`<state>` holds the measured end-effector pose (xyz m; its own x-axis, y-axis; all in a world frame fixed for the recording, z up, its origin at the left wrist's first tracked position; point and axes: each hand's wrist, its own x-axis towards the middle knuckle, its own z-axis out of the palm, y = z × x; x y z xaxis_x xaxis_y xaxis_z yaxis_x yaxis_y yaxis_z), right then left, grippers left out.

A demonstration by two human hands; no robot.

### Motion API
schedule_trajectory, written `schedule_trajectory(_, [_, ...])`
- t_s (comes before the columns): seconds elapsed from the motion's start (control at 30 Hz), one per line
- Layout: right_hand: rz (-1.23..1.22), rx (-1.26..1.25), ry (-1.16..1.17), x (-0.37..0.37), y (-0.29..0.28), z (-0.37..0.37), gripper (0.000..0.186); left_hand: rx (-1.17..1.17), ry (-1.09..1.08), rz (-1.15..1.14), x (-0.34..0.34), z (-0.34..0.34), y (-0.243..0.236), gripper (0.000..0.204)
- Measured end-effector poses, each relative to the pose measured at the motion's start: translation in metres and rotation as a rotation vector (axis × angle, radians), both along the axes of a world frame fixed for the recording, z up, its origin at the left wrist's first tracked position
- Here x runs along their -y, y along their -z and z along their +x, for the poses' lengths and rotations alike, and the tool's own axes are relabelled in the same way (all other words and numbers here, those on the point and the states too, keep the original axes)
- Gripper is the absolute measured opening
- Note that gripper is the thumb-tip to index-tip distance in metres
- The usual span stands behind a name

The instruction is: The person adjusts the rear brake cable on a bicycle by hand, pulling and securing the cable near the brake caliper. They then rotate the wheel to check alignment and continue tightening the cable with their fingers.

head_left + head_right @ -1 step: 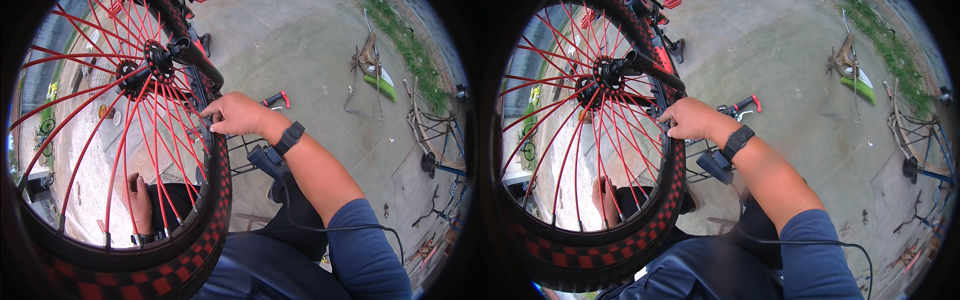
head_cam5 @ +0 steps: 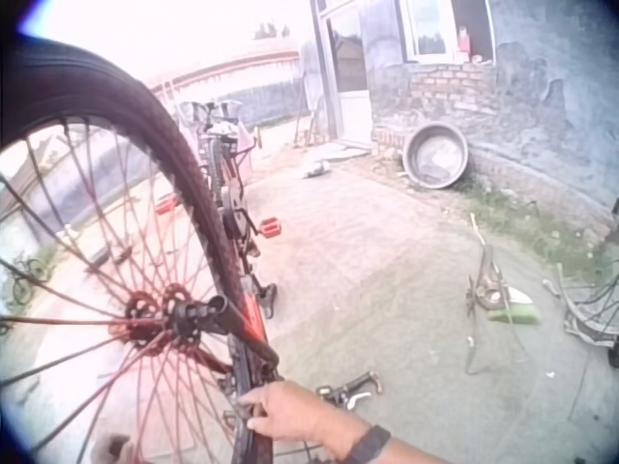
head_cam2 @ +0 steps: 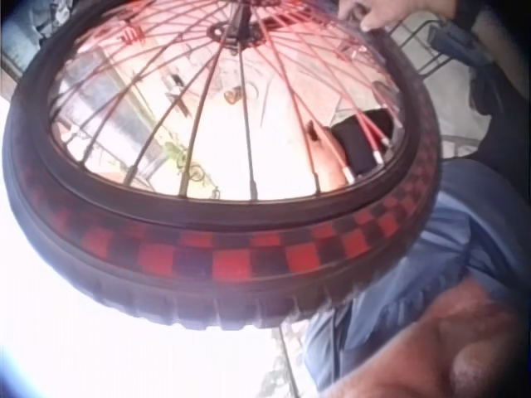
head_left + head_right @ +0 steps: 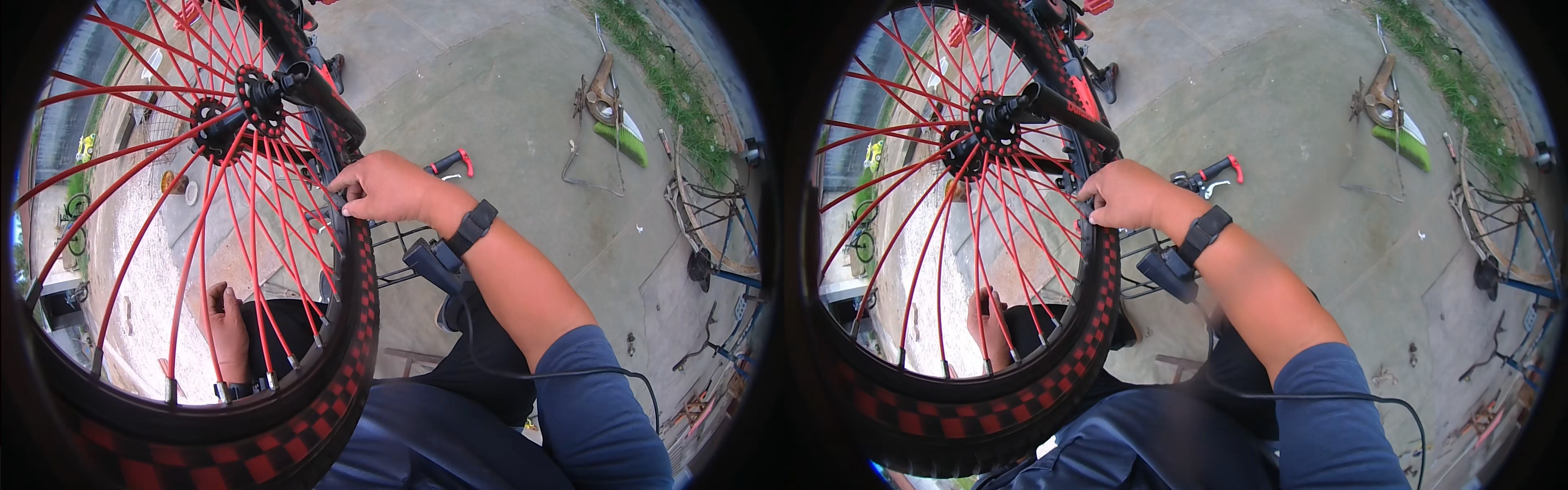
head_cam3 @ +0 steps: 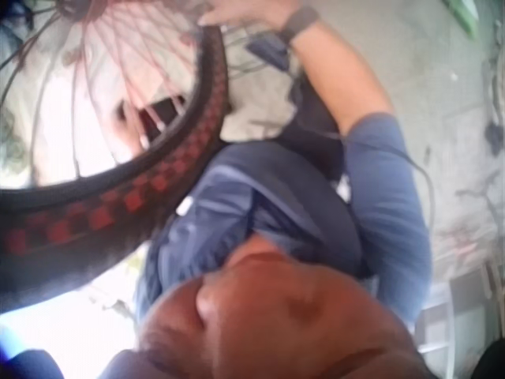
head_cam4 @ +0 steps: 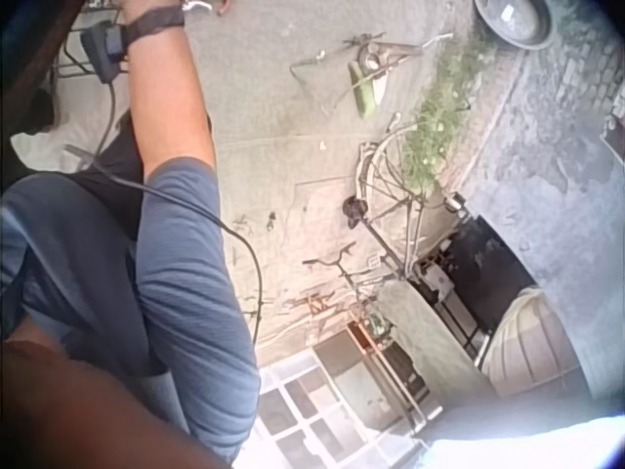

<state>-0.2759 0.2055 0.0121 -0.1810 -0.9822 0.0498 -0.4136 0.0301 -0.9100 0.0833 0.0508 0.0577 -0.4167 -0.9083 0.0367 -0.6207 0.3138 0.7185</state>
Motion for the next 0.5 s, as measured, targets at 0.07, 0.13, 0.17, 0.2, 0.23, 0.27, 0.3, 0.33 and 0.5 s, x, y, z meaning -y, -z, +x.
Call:
schedule_trajectory(0.07, [-0.011, 0.021, 0.013, 0.002, 0.0, 0.005, 0.039, -0.022, 0.004, 0.01, 0.002, 0.005, 0.003, 0.02])
schedule_trajectory(0.13, [-0.004, -0.002, 0.001, 0.002, -0.002, 0.006, 0.038, 0.013, -0.011, -0.041, 0.004, 0.008, 0.005, 0.017])
schedule_trajectory(0.17, [-0.001, -0.014, -0.004, 0.001, -0.004, 0.005, 0.037, 0.031, -0.014, -0.063, 0.005, 0.009, 0.007, 0.017])
schedule_trajectory(0.2, [0.0, -0.007, -0.009, 0.001, -0.005, 0.005, 0.037, 0.049, -0.017, -0.084, 0.006, 0.009, 0.007, 0.016])
schedule_trajectory(0.23, [0.001, 0.001, -0.013, 0.0, -0.006, 0.005, 0.037, 0.07, -0.013, -0.107, 0.005, 0.006, 0.005, 0.014])
schedule_trajectory(0.27, [0.002, 0.008, -0.015, -0.002, -0.007, 0.004, 0.037, 0.073, -0.003, -0.11, 0.006, 0.005, 0.005, 0.015])
schedule_trajectory(0.3, [0.009, 0.007, -0.016, -0.003, -0.007, 0.003, 0.036, 0.077, 0.008, -0.113, 0.006, 0.004, 0.005, 0.015])
schedule_trajectory(0.33, [0.009, 0.009, -0.022, -0.002, -0.008, 0.004, 0.036, 0.083, 0.014, -0.121, 0.007, 0.005, 0.003, 0.015])
schedule_trajectory(0.5, [0.017, 0.019, -0.034, -0.005, -0.01, 0.006, 0.036, -0.16, -0.094, 0.37, 0.014, -0.013, -0.016, 0.013])
